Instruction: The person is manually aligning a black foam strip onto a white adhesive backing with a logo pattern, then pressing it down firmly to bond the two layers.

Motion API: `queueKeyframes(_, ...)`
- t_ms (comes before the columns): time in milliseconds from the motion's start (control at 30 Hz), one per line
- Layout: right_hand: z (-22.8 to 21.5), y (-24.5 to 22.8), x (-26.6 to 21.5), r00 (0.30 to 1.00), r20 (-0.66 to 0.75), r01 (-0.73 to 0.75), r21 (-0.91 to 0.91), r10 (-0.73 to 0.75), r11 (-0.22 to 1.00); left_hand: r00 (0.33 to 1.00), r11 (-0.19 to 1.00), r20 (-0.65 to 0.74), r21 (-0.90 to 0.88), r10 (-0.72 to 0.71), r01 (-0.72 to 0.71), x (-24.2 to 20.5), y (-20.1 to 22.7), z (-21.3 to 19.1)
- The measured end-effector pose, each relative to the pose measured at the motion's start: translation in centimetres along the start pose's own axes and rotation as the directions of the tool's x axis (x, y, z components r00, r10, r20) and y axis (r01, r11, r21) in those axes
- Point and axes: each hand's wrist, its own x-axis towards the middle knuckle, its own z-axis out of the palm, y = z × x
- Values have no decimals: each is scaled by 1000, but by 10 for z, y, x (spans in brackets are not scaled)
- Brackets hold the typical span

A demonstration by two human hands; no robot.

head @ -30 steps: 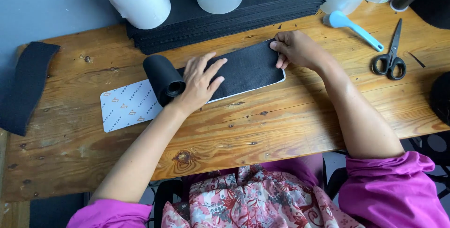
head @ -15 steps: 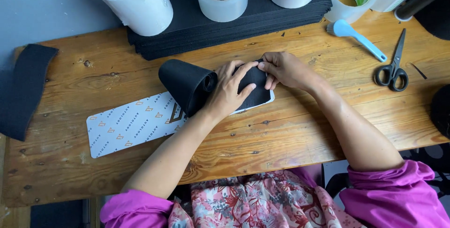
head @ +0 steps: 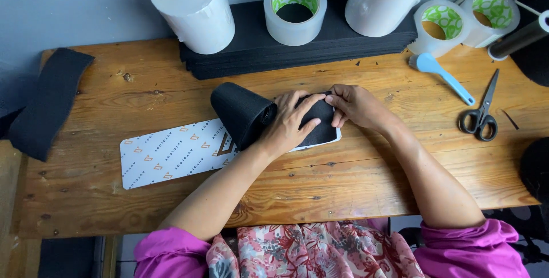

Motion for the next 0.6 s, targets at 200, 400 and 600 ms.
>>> queueKeyframes(200, -9, 13, 6, 999, -44, -5, -23, 4, 1000, 999, 998, -32, 59, -11, 13, -2, -6, 4)
queueKeyframes(400, -41, 34, 8, 989, -148, 0, -205, -31, 979, 996, 973, -29, 215, -80, 84, -16, -29, 0)
queueKeyframes(600, -60, 18, -6, 980, -198, -52, -290, -7, 956, 962, 861, 68, 466, -266, 205, -39, -7, -62)
